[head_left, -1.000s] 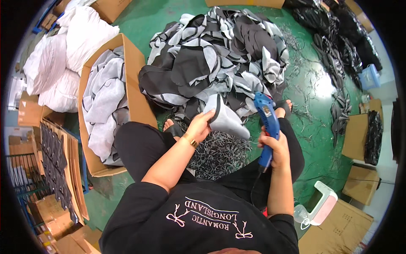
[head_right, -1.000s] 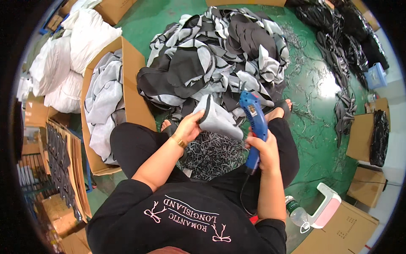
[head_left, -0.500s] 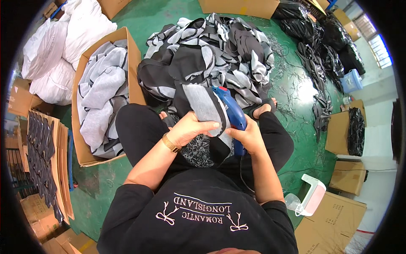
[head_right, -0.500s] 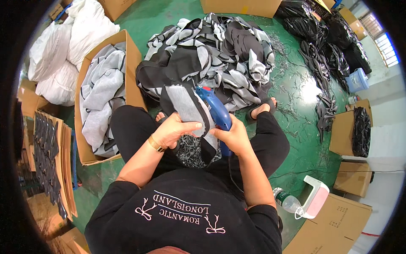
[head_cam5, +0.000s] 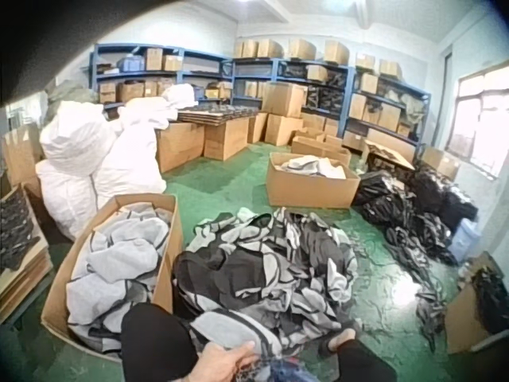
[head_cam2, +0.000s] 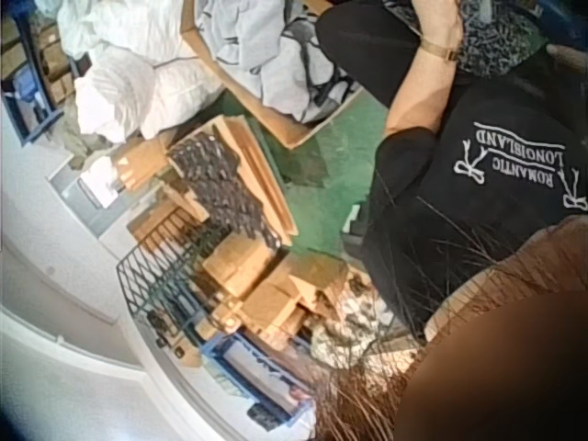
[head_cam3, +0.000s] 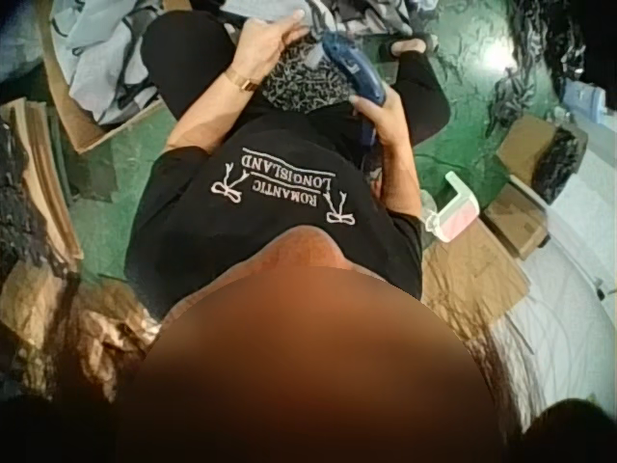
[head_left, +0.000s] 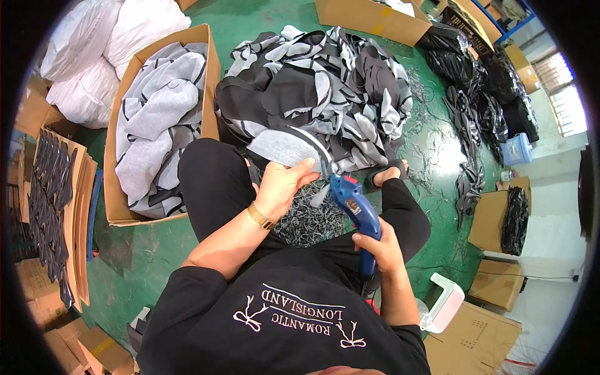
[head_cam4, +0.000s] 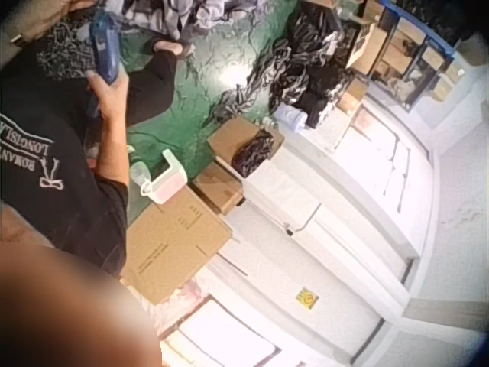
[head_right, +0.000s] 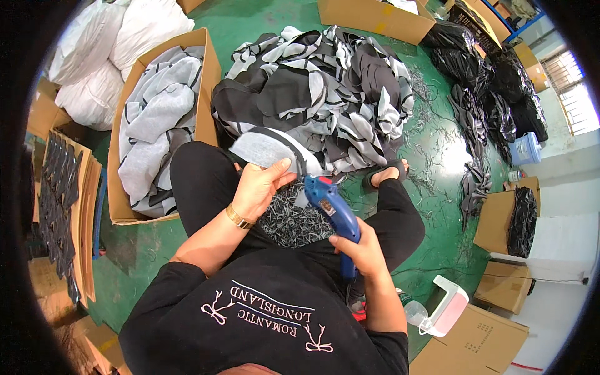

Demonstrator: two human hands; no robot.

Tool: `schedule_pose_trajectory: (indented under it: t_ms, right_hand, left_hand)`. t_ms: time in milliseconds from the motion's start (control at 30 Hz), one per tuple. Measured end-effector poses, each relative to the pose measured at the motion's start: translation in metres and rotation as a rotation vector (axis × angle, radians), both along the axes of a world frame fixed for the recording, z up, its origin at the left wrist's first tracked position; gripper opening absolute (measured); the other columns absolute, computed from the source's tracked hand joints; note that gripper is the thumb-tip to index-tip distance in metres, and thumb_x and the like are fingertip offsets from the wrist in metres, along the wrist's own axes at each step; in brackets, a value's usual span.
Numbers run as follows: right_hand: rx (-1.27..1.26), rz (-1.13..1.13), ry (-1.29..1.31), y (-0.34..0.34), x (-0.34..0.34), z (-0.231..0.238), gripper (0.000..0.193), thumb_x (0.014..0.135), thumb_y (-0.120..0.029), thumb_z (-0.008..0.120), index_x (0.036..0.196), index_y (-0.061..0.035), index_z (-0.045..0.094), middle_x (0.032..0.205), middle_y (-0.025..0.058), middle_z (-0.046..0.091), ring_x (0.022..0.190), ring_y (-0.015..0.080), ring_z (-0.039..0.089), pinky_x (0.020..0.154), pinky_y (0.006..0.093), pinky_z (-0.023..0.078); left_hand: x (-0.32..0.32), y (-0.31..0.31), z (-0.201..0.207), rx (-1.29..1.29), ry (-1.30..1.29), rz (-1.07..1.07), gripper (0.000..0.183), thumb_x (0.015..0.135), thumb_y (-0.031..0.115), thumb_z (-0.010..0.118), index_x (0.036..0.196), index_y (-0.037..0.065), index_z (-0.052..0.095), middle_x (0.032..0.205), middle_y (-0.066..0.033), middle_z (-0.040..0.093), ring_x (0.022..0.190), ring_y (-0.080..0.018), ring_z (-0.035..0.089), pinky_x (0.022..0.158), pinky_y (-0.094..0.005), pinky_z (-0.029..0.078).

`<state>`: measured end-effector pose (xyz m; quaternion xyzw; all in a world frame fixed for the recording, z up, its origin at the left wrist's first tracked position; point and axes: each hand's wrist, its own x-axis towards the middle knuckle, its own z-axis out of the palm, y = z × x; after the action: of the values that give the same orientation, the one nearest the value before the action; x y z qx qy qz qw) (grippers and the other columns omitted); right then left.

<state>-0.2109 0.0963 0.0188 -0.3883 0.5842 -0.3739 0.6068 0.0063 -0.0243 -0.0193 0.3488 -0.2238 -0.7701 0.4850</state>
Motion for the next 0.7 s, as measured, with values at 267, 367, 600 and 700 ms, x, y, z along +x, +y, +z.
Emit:
schedule_pose_trajectory:
  t_ms: [267,367,600,700]
  right_hand:
    - [0.045,-0.015,-0.016,0.0032,0.004,-0.0069,0.036,0.072,-0.008,0.07,0.104,0.0023,0.056,0.075,0.0036,0.057,0.059,0.0107,0.056,0.054,0.0252,0.047]
    - [0.048,-0.017,-0.037,0.0023,0.0032,-0.0068,0.036,0.072,-0.008,0.07,0.104,0.0024,0.056,0.075,0.0039,0.057,0.059,0.0111,0.056,0.055,0.0257,0.047]
    - [0.02,0.015,0.007,0.0,-0.0007,0.0001,0.035,0.073,-0.008,0.069,0.102,0.0031,0.056,0.074,0.0038,0.057,0.059,0.0115,0.056,0.055,0.0265,0.046]
    - [0.027,0.031,-0.016,-0.002,-0.0027,0.0007,0.035,0.071,-0.006,0.068,0.102,0.0039,0.057,0.077,0.005,0.057,0.057,0.0124,0.056,0.053,0.0256,0.046]
  left_hand:
    - [-0.0059,0.0059,0.0064,-0.048,-0.035,0.086,0.025,0.086,0.003,0.064,0.11,0.003,0.058,0.103,-0.0044,0.063,0.092,-0.0153,0.062,0.081,-0.0309,0.053]
    - [-0.0068,0.008,0.0063,-0.077,-0.037,0.088,0.027,0.086,0.002,0.064,0.112,0.003,0.057,0.105,-0.0043,0.062,0.092,-0.0148,0.062,0.081,-0.0306,0.053]
    - [-0.0024,0.008,0.0121,-0.148,-0.165,0.057,0.025,0.085,0.001,0.065,0.109,0.001,0.06,0.102,-0.0057,0.064,0.089,-0.0141,0.063,0.076,-0.028,0.055]
    - [0.0018,0.0058,0.0134,-0.219,-0.204,0.042,0.023,0.084,0.001,0.066,0.107,-0.001,0.062,0.102,-0.0076,0.065,0.088,-0.0143,0.064,0.076,-0.0275,0.055]
